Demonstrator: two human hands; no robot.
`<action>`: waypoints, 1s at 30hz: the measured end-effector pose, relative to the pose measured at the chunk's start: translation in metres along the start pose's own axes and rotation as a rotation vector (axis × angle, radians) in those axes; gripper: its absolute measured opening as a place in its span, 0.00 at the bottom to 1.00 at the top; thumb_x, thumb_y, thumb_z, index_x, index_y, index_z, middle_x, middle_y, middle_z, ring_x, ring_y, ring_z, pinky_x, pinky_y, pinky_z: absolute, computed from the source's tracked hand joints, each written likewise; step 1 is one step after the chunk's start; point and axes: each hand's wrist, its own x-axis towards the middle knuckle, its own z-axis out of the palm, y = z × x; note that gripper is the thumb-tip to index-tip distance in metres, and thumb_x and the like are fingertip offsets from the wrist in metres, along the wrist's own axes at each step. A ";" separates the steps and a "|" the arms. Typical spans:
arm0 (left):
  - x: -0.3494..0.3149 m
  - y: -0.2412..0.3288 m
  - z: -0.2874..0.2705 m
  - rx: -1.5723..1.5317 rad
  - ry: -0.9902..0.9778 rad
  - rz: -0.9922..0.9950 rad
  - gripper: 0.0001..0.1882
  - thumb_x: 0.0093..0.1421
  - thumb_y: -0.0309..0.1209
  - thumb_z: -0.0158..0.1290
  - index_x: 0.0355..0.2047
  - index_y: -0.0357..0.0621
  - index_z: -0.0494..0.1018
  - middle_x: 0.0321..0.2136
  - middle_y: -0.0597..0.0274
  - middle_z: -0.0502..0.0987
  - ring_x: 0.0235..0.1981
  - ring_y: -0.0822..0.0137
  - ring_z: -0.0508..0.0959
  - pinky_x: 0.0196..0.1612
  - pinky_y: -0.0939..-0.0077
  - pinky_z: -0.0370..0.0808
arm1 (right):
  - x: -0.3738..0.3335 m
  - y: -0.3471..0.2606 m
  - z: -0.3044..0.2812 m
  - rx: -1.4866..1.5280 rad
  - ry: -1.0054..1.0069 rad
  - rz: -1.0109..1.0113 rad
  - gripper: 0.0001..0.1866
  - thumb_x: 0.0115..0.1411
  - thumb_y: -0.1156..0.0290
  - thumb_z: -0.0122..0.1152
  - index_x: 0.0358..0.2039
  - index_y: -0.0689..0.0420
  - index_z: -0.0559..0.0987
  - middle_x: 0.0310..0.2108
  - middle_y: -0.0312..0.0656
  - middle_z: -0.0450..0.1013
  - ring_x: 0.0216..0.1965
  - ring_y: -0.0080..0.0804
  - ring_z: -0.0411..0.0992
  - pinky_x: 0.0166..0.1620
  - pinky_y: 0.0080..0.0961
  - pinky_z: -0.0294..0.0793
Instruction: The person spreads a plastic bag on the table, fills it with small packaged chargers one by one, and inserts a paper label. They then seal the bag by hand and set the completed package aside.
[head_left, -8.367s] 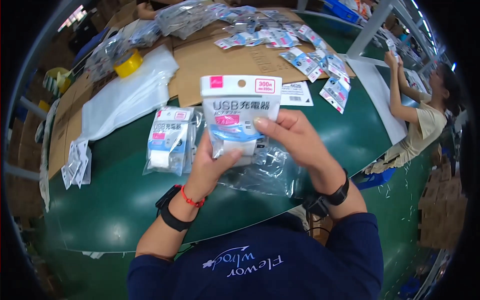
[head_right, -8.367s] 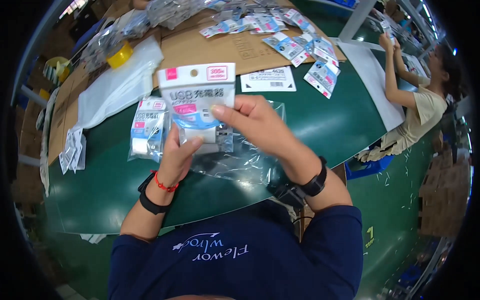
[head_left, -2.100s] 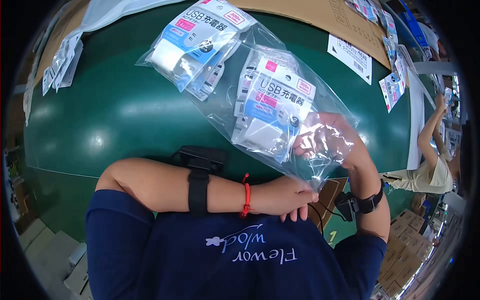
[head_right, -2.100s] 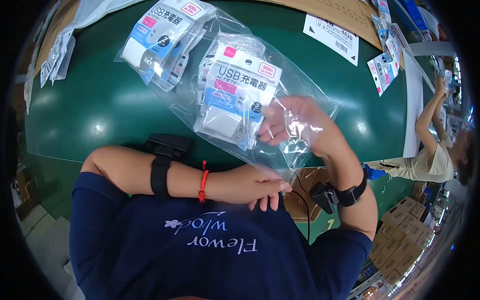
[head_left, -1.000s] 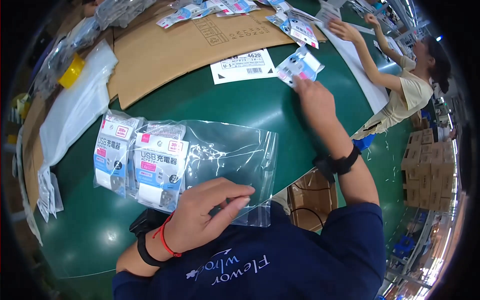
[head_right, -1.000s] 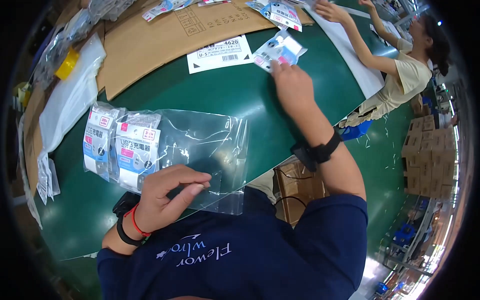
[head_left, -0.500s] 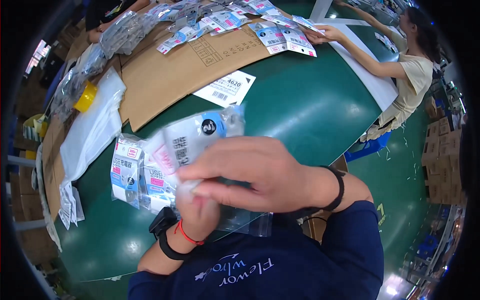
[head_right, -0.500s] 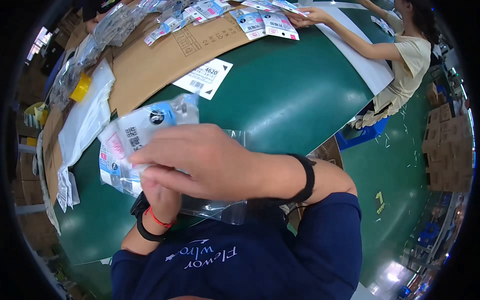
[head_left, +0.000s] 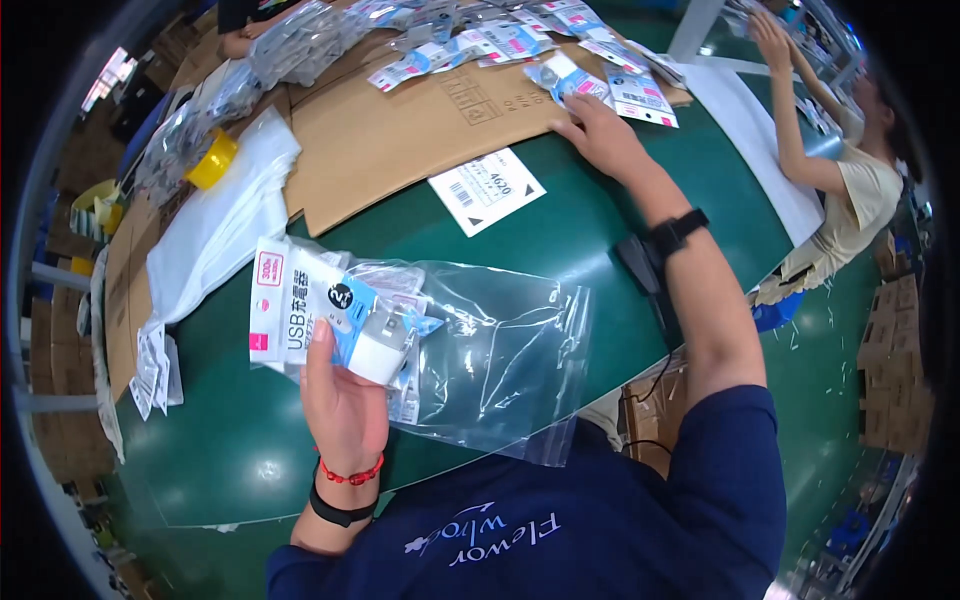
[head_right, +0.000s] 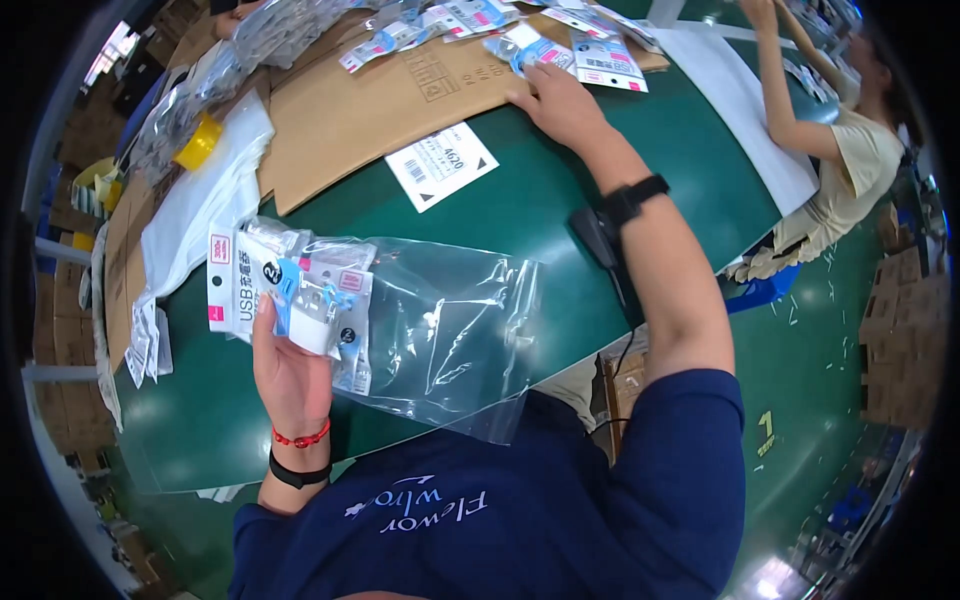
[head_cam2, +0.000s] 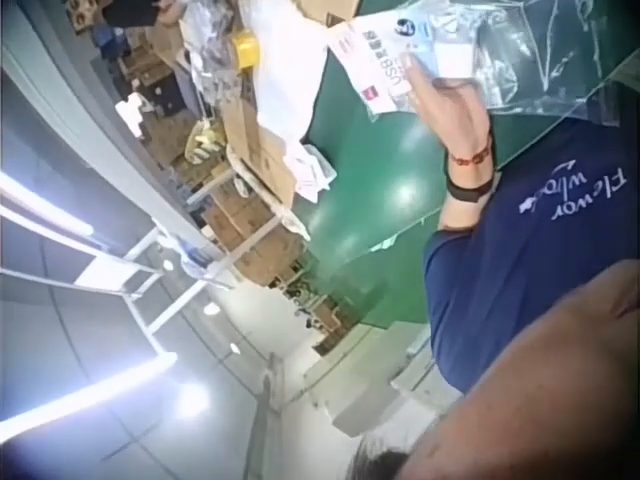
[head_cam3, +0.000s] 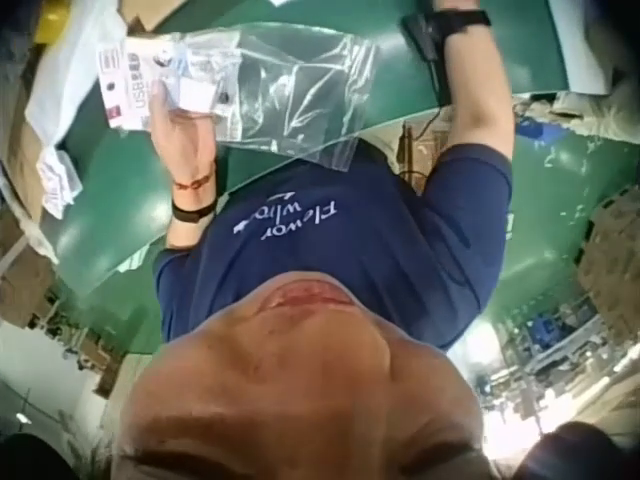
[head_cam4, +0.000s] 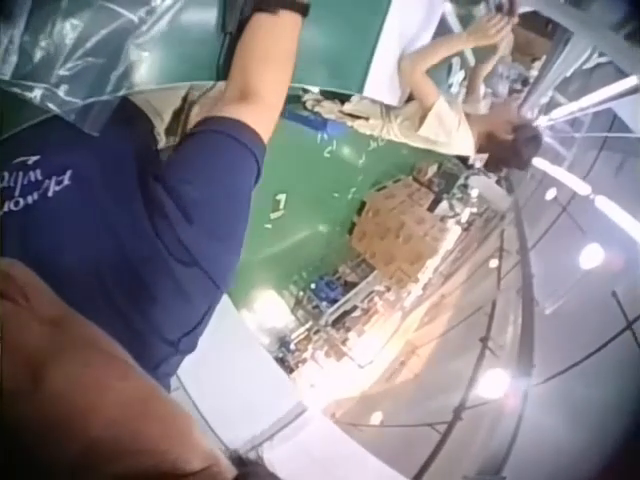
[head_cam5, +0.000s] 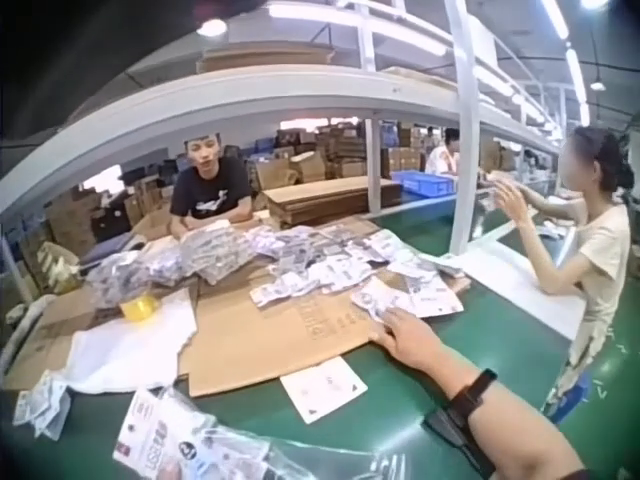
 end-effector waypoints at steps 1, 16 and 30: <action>0.001 0.001 -0.003 -0.007 0.007 0.003 0.21 0.66 0.34 0.43 0.56 0.38 0.60 0.50 0.59 0.70 0.50 0.65 0.72 0.53 0.65 0.69 | -0.009 0.001 -0.005 0.003 -0.006 -0.012 0.28 0.61 0.53 0.54 0.54 0.62 0.69 0.50 0.51 0.69 0.49 0.45 0.69 0.51 0.35 0.68; -0.003 -0.005 -0.005 0.137 -0.155 0.048 0.18 0.65 0.31 0.46 0.54 0.38 0.63 0.47 0.59 0.71 0.46 0.70 0.73 0.51 0.72 0.69 | 0.012 -0.041 0.013 -0.208 0.224 0.219 0.32 0.54 0.51 0.61 0.52 0.61 0.70 0.46 0.54 0.72 0.49 0.46 0.69 0.50 0.36 0.68; 0.008 0.016 0.012 0.398 -0.336 0.258 0.19 0.61 0.25 0.52 0.52 0.34 0.64 0.43 0.60 0.74 0.43 0.75 0.73 0.47 0.79 0.70 | -0.084 -0.161 -0.086 1.537 -0.141 0.285 0.25 0.63 0.65 0.52 0.56 0.64 0.63 0.52 0.42 0.68 0.54 0.32 0.67 0.57 0.30 0.63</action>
